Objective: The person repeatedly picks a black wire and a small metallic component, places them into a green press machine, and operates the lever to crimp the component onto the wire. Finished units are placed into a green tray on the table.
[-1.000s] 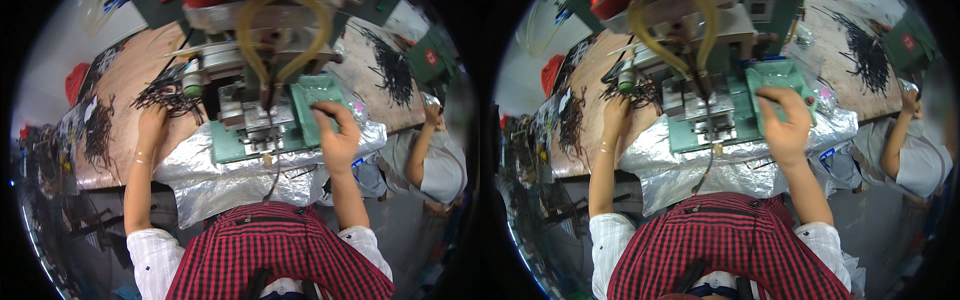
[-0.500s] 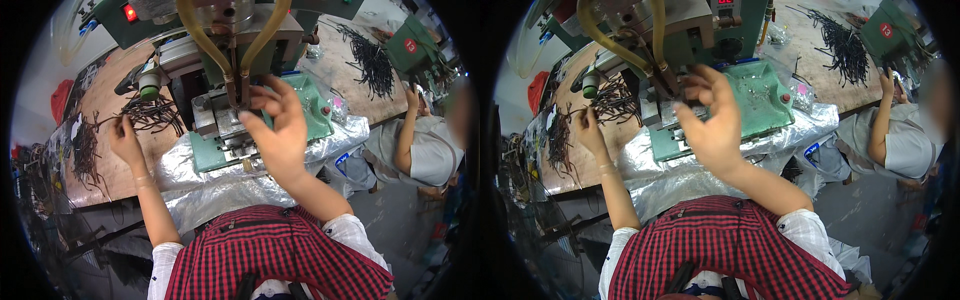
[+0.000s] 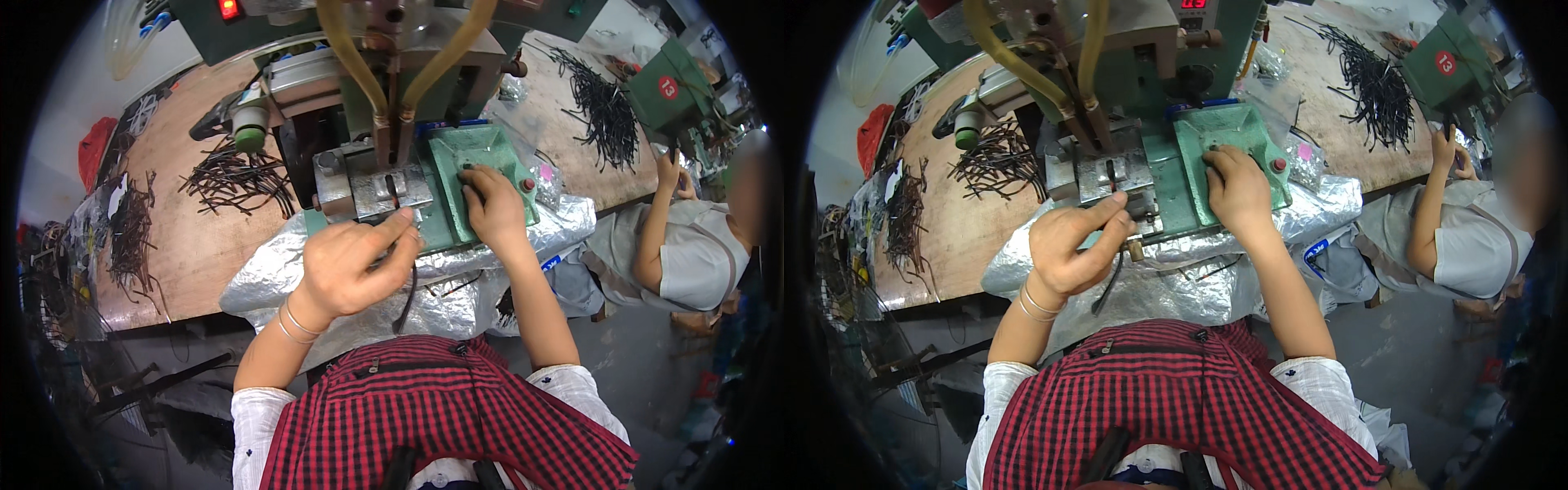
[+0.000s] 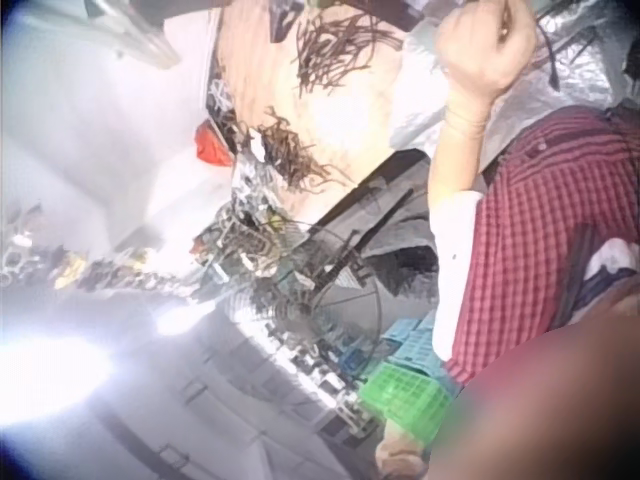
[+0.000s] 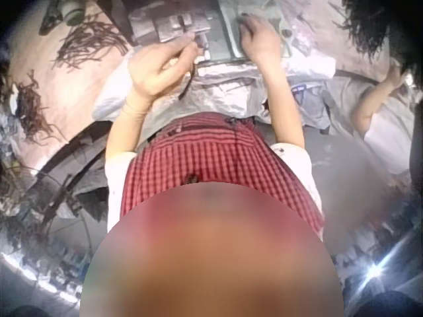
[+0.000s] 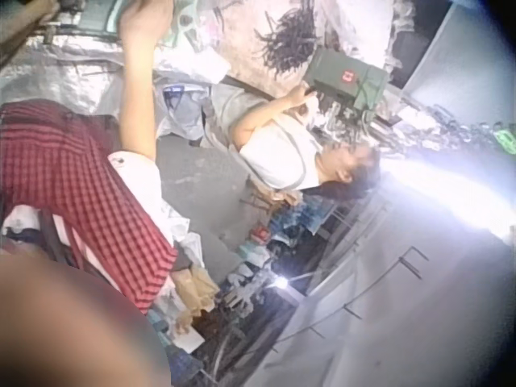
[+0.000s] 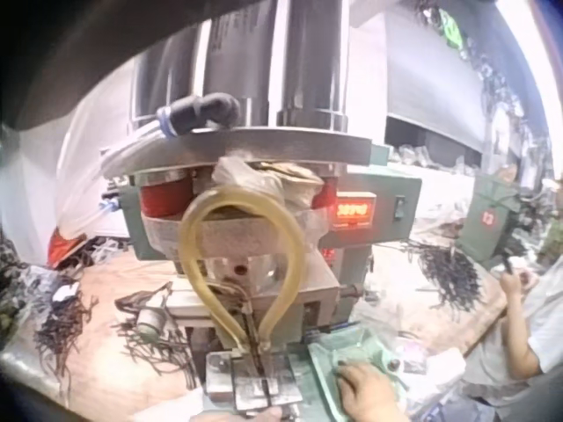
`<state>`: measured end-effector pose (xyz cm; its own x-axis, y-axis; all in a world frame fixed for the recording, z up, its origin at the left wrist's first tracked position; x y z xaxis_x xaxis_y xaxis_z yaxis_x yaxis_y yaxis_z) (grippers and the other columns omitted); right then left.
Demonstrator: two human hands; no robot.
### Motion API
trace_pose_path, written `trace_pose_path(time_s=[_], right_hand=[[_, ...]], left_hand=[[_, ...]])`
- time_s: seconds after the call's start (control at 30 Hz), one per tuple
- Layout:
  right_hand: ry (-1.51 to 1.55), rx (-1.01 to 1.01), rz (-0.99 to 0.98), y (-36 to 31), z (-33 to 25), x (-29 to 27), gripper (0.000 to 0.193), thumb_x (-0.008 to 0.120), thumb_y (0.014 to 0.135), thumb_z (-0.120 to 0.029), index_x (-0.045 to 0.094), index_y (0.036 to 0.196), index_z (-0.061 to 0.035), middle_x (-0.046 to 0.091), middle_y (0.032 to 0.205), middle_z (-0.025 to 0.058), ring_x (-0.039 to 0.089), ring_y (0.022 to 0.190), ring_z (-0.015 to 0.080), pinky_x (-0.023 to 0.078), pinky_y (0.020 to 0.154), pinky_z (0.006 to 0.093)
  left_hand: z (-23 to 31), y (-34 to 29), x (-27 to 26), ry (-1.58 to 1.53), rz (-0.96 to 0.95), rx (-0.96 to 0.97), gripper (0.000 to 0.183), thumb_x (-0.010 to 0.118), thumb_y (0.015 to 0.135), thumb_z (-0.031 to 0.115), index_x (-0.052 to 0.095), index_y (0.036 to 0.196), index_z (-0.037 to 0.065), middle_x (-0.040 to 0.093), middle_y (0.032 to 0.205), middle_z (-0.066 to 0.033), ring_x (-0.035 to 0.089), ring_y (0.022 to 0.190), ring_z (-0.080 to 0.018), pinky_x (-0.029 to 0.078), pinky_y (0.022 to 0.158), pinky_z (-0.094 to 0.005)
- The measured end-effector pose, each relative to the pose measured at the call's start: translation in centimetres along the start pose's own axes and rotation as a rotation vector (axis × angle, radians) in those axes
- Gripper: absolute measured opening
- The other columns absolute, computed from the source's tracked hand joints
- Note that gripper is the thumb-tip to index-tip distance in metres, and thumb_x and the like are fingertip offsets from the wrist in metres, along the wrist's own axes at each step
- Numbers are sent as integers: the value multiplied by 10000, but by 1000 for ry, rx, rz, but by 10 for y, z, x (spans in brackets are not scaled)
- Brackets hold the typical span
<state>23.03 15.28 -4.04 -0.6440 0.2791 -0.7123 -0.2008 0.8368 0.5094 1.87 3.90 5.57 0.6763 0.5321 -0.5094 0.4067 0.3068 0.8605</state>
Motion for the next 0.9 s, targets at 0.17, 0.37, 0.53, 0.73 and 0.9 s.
trace_pose_path(time_s=[0.17, 0.37, 0.53, 0.73, 0.9], right_hand=[[201, 232, 253, 1, 24, -41, 186, 624, 937, -79, 706, 1102, -49, 720, 998, 130, 679, 900, 264, 522, 822, 344], [-31, 112, 48, 20, 14, -5, 103, 738, 836, -112, 708, 922, -63, 683, 927, 119, 646, 903, 326, 511, 798, 403], [-273, 179, 8, 41, 16, 29, 145, 750, 809, -185, 724, 891, -69, 669, 979, 141, 624, 965, 351, 500, 874, 456], [-386, 86, 2, 24, 7, 29, 78, 659, 855, -104, 637, 925, -79, 658, 930, 136, 642, 935, 341, 512, 784, 488], [241, 269, 121, 10, 17, -1, 136, 603, 981, -64, 639, 1098, -4, 722, 957, 114, 690, 847, 209, 507, 775, 291]], left_hand=[[-2, 1, 2, 18, 12, 42, 189, 837, 724, 83, 703, 858, 89, 738, 992, -107, 544, 518, -84, 393, 433, -220], [-1, 2, 0, 41, -6, 24, 178, 826, 726, 76, 711, 861, 83, 742, 1020, -109, 541, 518, -85, 388, 435, -226], [3, -8, -2, -31, -59, -110, 316, 827, 730, 49, 718, 1026, 32, 745, 1086, -163, 673, 648, -183, 497, 510, -272], [9, -49, -42, 125, -95, -313, 329, 766, 750, -5, 730, 1072, 54, 745, 1129, -132, 686, 719, -180, 520, 581, -261], [-73, -70, -106, 335, 203, -712, 160, 716, 833, -59, 720, 979, 8, 719, 889, -113, 686, 748, -262, 532, 671, -305]])
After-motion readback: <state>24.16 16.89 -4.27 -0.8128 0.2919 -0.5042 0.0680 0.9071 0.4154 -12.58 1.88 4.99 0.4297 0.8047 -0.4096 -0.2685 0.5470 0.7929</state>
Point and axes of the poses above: each hand's wrist, its own y-axis towards the middle knuckle, its own x-axis out of the palm, z = x × y, the point moved 6 cm from there along y, towards the middle knuckle
